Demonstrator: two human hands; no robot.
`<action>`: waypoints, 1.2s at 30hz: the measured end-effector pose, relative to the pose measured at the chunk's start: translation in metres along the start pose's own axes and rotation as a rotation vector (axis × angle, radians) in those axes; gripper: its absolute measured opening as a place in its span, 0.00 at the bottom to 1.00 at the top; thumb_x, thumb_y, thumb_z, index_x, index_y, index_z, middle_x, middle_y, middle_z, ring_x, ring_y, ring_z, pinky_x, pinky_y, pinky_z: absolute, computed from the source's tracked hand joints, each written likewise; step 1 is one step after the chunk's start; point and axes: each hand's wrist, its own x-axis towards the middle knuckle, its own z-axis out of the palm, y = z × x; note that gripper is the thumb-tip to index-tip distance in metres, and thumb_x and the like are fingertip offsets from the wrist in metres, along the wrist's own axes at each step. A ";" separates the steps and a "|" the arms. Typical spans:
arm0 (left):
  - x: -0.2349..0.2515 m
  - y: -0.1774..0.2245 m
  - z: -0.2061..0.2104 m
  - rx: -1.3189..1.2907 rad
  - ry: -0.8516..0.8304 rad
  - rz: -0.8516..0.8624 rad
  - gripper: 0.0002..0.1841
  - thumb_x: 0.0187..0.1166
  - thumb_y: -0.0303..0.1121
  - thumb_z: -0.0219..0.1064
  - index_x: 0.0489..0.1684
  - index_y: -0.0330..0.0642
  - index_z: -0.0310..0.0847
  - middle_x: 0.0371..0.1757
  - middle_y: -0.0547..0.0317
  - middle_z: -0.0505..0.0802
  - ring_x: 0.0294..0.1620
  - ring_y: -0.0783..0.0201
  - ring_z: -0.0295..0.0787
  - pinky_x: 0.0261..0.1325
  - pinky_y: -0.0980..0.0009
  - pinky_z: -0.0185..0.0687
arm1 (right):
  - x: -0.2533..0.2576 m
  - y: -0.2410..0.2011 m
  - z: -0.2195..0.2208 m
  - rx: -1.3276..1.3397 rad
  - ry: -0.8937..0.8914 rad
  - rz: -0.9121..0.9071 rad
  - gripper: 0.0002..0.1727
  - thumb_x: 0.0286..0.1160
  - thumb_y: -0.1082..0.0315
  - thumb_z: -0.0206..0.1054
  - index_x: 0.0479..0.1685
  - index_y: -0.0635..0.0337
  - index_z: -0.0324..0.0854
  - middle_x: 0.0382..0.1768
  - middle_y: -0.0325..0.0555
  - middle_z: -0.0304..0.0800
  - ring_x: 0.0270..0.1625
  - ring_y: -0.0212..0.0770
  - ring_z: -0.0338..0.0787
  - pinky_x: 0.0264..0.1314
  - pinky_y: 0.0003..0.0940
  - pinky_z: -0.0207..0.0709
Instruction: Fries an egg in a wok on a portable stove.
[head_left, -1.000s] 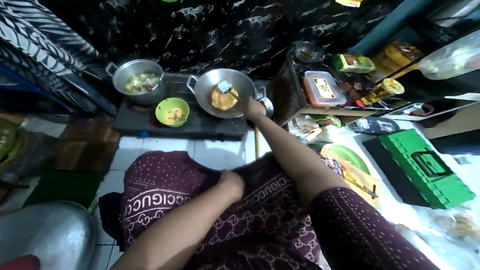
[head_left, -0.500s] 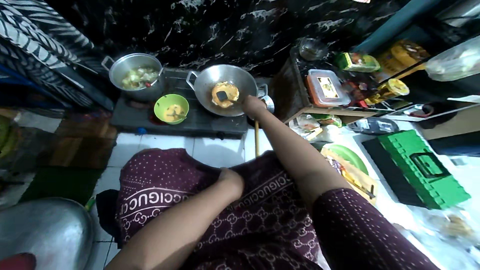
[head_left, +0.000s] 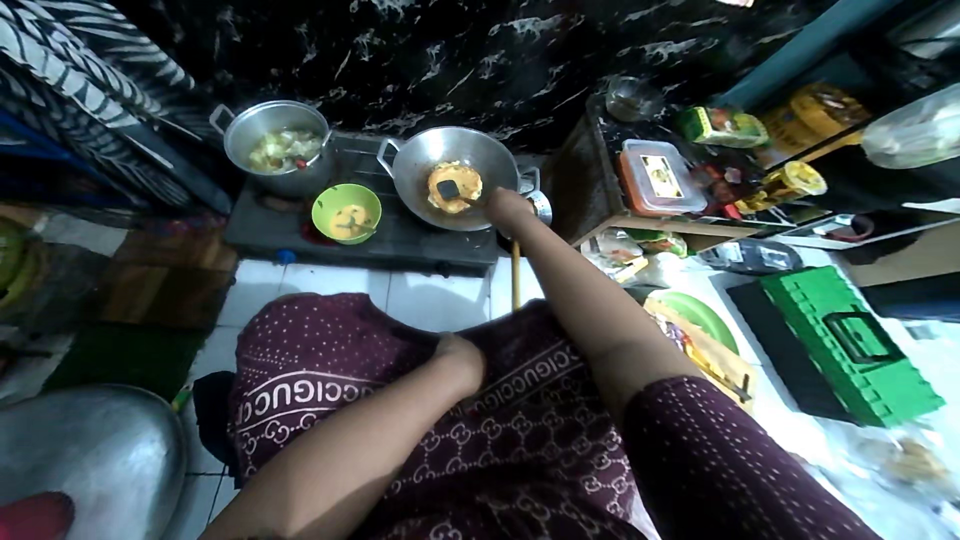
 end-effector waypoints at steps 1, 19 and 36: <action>-0.001 0.000 0.001 -0.007 0.008 0.003 0.15 0.80 0.31 0.66 0.59 0.34 0.84 0.61 0.37 0.90 0.66 0.37 0.85 0.69 0.33 0.74 | -0.001 0.000 0.000 -0.005 0.000 -0.010 0.20 0.86 0.56 0.62 0.60 0.65 0.84 0.61 0.64 0.89 0.67 0.65 0.88 0.63 0.72 0.78; -0.002 0.000 0.003 -0.006 0.033 0.017 0.15 0.79 0.31 0.67 0.60 0.34 0.84 0.60 0.38 0.90 0.65 0.37 0.86 0.68 0.34 0.75 | -0.005 -0.004 -0.001 -0.016 0.013 -0.028 0.20 0.86 0.56 0.61 0.58 0.64 0.85 0.60 0.63 0.90 0.67 0.63 0.89 0.64 0.70 0.79; -0.002 -0.001 0.002 -0.017 0.026 0.020 0.14 0.79 0.31 0.67 0.57 0.33 0.85 0.60 0.38 0.90 0.66 0.37 0.85 0.70 0.34 0.73 | -0.011 -0.010 -0.004 -0.068 -0.034 -0.052 0.19 0.88 0.58 0.61 0.58 0.66 0.85 0.62 0.65 0.89 0.68 0.65 0.88 0.65 0.72 0.77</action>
